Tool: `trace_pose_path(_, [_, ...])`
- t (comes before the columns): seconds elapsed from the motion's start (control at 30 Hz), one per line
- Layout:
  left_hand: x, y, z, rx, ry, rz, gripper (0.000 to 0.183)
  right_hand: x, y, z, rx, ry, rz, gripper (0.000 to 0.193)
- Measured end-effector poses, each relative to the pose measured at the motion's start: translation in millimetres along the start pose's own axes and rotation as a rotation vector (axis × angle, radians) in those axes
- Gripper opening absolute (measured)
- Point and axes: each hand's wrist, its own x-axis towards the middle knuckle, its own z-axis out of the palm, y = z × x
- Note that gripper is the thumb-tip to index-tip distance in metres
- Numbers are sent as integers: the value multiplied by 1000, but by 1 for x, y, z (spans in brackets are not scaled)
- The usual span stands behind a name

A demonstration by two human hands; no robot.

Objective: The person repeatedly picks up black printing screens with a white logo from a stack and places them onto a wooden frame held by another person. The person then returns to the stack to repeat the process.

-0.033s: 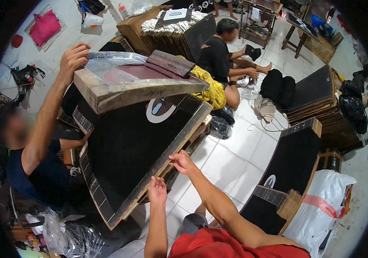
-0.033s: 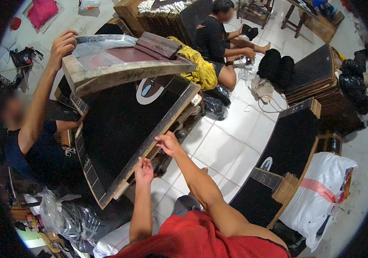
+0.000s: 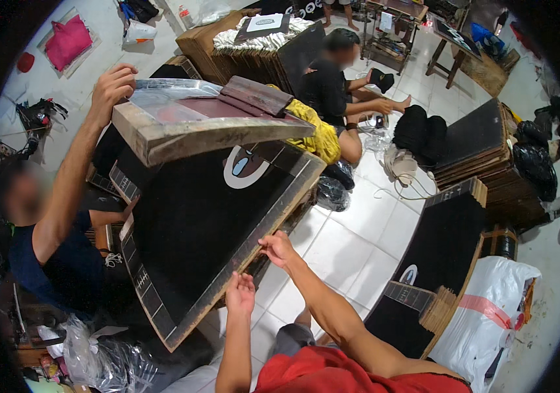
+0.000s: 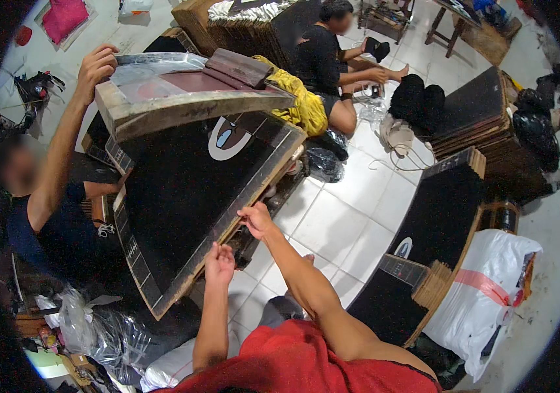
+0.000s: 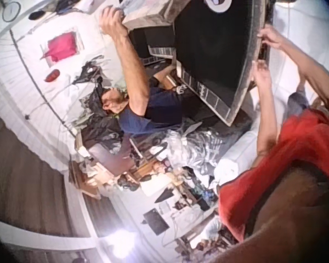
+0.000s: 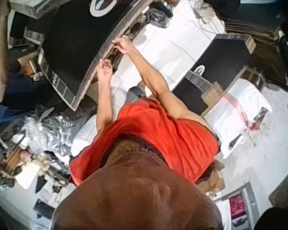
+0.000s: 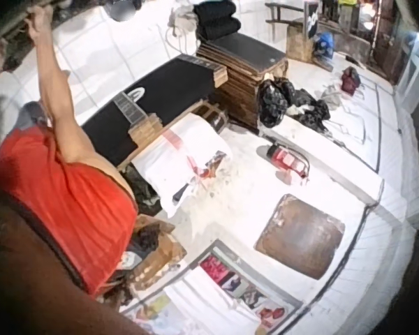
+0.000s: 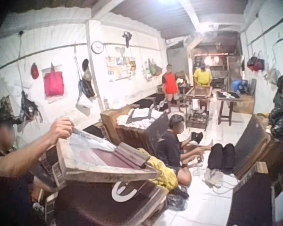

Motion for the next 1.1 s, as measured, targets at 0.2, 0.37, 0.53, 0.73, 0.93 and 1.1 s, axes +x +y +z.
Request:
trace_pose_path(0.2, [-174,-3,-22,769,-483,-284,22,-148,1,-63,-118,201,56,15])
trace_pose_path(0.37, [-238,30,-17,920,-525,143,19,-293,25,-106,8,272,-12,16])
trace_pose_path(0.53, [-232,26,13,1079,-681,389,18,-449,17,-112,123,241,-356,22])
trace_pose_path(0.73, [-126,-38,150,1446,-880,748,36,-589,13,-96,123,285,-584,31])
trace_pose_path(0.93, [-93,-137,317,1685,-1036,912,88,-679,28,-93,172,334,-839,43])
trace_pose_path(1.1, [-176,-184,422,1700,-1434,738,90,-718,43,-117,118,492,-1098,37])
